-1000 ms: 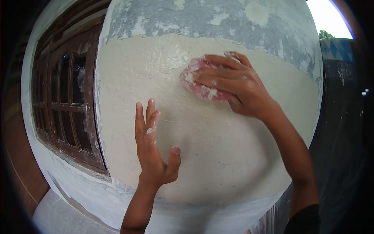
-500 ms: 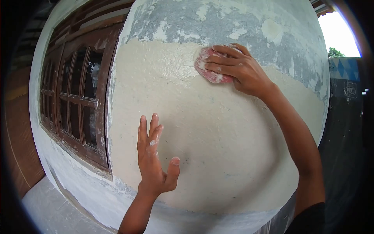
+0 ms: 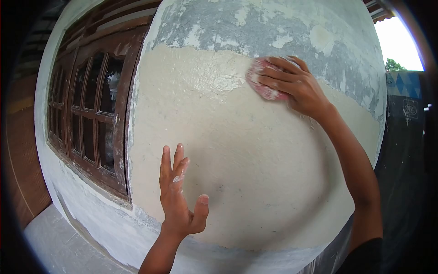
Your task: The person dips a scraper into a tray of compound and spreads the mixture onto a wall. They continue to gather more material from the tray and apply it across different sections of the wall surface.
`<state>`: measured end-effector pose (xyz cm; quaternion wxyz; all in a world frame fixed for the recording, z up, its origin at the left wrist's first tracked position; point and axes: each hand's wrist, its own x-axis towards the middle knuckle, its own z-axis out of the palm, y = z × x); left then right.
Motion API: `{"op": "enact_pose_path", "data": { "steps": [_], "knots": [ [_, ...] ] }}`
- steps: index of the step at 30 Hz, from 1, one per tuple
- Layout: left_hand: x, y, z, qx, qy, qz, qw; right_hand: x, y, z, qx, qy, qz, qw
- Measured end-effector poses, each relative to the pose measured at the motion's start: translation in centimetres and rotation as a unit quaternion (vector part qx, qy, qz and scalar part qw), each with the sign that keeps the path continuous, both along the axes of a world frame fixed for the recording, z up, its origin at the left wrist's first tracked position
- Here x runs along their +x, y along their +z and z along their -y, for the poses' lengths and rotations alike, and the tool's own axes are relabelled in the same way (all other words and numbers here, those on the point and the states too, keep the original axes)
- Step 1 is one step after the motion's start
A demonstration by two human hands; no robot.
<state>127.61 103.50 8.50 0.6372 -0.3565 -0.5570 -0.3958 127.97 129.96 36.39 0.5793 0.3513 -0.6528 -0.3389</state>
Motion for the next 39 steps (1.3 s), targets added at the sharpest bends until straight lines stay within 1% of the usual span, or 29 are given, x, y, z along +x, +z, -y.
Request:
{"op": "enact_pose_path", "data": {
  "steps": [3,4,6,7,9,10,12,14,15,16,18,20,21,22,23,25,26,27,29,30,33,34,37,38,39],
  "knots": [
    [0.0,0.0,0.3,0.003,-0.004,0.007,1.0,0.6,0.2,-2.1,0.016,-0.001,-0.018,1.0],
    [0.1,0.0,0.2,0.001,-0.002,0.013,1.0,0.7,0.2,-1.0,0.016,-0.002,-0.018,1.0],
    [0.3,0.2,-0.4,-0.005,-0.002,0.014,1.0,0.4,0.2,2.1,0.012,0.04,-0.022,0.999],
    [0.3,0.4,-0.7,-0.008,0.001,0.014,1.0,0.0,0.5,2.4,0.012,0.039,-0.023,0.999],
    [0.6,0.2,-1.0,-0.01,-0.001,0.016,1.0,-1.1,0.7,2.7,0.017,0.039,0.013,0.999],
    [0.7,0.1,-0.9,-0.011,-0.004,0.018,1.0,-0.7,0.5,2.1,0.015,0.04,0.012,0.999],
    [0.4,-0.5,-0.6,-0.004,-0.013,0.015,1.0,1.2,0.0,-0.6,-0.001,0.005,0.008,1.0],
    [0.3,-0.5,-0.2,0.002,-0.02,0.012,1.0,1.2,-0.2,-2.8,-0.01,0.007,0.001,1.0],
    [0.4,-0.5,-0.2,0.0,-0.011,0.017,1.0,1.3,-0.4,-3.4,-0.021,0.01,-0.003,1.0],
    [0.4,-0.4,-0.3,-0.004,-0.003,0.023,1.0,1.2,-0.6,-2.4,-0.023,0.009,-0.003,1.0],
    [0.3,0.0,-1.1,0.0,-0.017,0.011,1.0,0.6,-0.6,0.9,-0.002,0.084,0.003,0.996],
    [0.6,0.1,-1.8,0.007,-0.028,-0.001,1.0,-0.5,-0.2,2.2,0.002,0.072,0.005,0.997],
    [1.0,0.1,-2.0,0.002,-0.022,0.016,1.0,-1.0,-0.1,2.5,0.002,0.064,0.005,0.998],
    [1.2,0.0,-1.8,-0.005,-0.015,0.031,0.999,-0.8,-0.5,1.9,0.0,0.067,0.032,0.997],
    [1.1,-0.5,-1.4,-0.006,-0.014,0.028,0.999,-0.1,-0.9,0.8,0.0,0.068,0.029,0.997],
    [0.8,-1.4,-0.9,-0.007,-0.045,0.026,0.999,1.5,-1.6,-1.7,0.004,0.025,0.023,0.999],
    [0.7,-1.3,-0.7,-0.003,-0.045,0.024,0.999,1.8,-2.1,-2.1,-0.022,0.045,0.029,0.998],
    [0.7,-1.3,-0.5,0.013,-0.057,0.013,0.998,1.5,-1.9,-1.4,-0.02,0.045,0.029,0.998],
    [0.9,-1.2,-0.5,0.028,-0.071,0.006,0.997,0.7,-1.3,1.4,-0.019,0.1,-0.024,0.995],
    [1.1,-1.1,-0.7,0.023,-0.059,0.011,0.998,0.5,-0.9,3.2,-0.013,0.091,-0.007,0.996],
    [1.1,-1.4,-0.9,0.011,-0.035,0.017,0.999,-1.0,-0.2,3.5,0.0,0.062,0.02,0.998],
    [1.1,-1.7,-0.8,0.004,-0.02,0.023,1.0,-0.8,-0.6,2.2,-0.007,0.053,0.011,0.998],
    [1.1,-2.0,0.0,0.013,-0.024,0.025,0.999,1.0,-1.5,-1.9,-0.018,0.023,-0.007,1.0],
    [1.1,-1.9,-0.1,0.016,-0.024,0.025,0.999,1.2,-1.8,-2.2,-0.024,-0.001,-0.051,0.998],
    [1.0,-1.7,-0.4,0.027,-0.045,0.022,0.998,1.0,-1.9,-1.6,-0.025,-0.003,-0.051,0.998]
  ]
}}
